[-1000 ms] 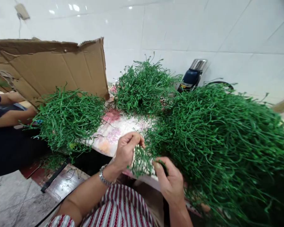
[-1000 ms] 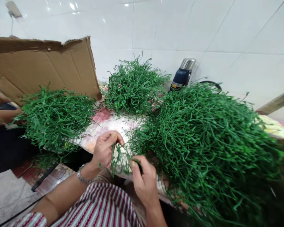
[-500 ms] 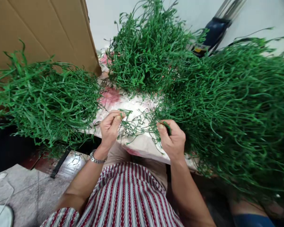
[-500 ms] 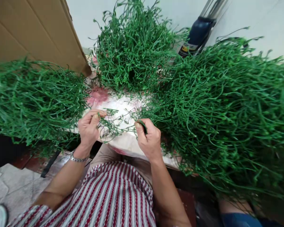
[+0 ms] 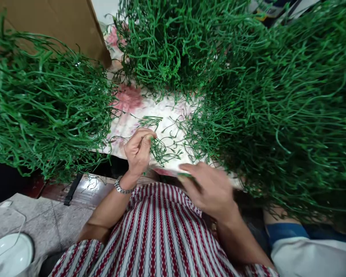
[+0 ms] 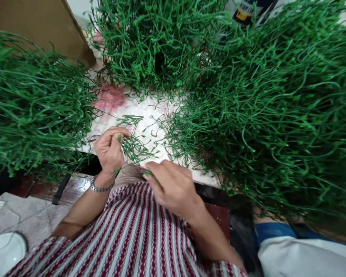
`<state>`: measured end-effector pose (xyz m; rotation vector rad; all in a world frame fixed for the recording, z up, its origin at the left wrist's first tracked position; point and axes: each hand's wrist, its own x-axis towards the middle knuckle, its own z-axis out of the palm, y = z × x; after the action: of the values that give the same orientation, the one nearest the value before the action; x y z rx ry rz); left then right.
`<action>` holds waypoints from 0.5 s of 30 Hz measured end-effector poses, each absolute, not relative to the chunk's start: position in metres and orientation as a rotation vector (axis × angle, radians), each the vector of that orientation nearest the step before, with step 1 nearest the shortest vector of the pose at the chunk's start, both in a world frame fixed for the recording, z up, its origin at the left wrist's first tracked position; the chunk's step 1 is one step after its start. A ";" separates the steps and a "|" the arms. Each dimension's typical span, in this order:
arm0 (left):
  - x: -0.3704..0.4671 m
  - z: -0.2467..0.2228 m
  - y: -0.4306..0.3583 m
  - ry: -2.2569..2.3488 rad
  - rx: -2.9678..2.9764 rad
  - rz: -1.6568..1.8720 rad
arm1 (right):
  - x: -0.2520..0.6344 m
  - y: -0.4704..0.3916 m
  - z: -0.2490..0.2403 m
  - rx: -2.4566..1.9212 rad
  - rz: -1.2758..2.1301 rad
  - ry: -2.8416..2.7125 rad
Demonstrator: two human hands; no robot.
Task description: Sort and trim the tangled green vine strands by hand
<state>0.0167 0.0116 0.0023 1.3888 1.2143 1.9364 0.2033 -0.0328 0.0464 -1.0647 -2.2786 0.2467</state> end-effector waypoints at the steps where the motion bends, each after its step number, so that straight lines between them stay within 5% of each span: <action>1: 0.019 0.004 0.011 1.233 1.376 1.929 | 0.194 -0.032 0.039 -1.072 0.263 -2.361; 7: 0.024 0.004 0.014 1.262 1.149 1.889 | 0.167 -0.015 -0.003 -1.178 0.297 -2.419; 15: 0.002 0.016 0.013 1.258 1.532 1.937 | 0.193 -0.005 0.032 -1.152 1.032 -1.857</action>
<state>0.0022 0.0127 0.0160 1.5321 1.2585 1.9366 0.1929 -0.0046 0.0318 -1.1525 -1.8572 1.0325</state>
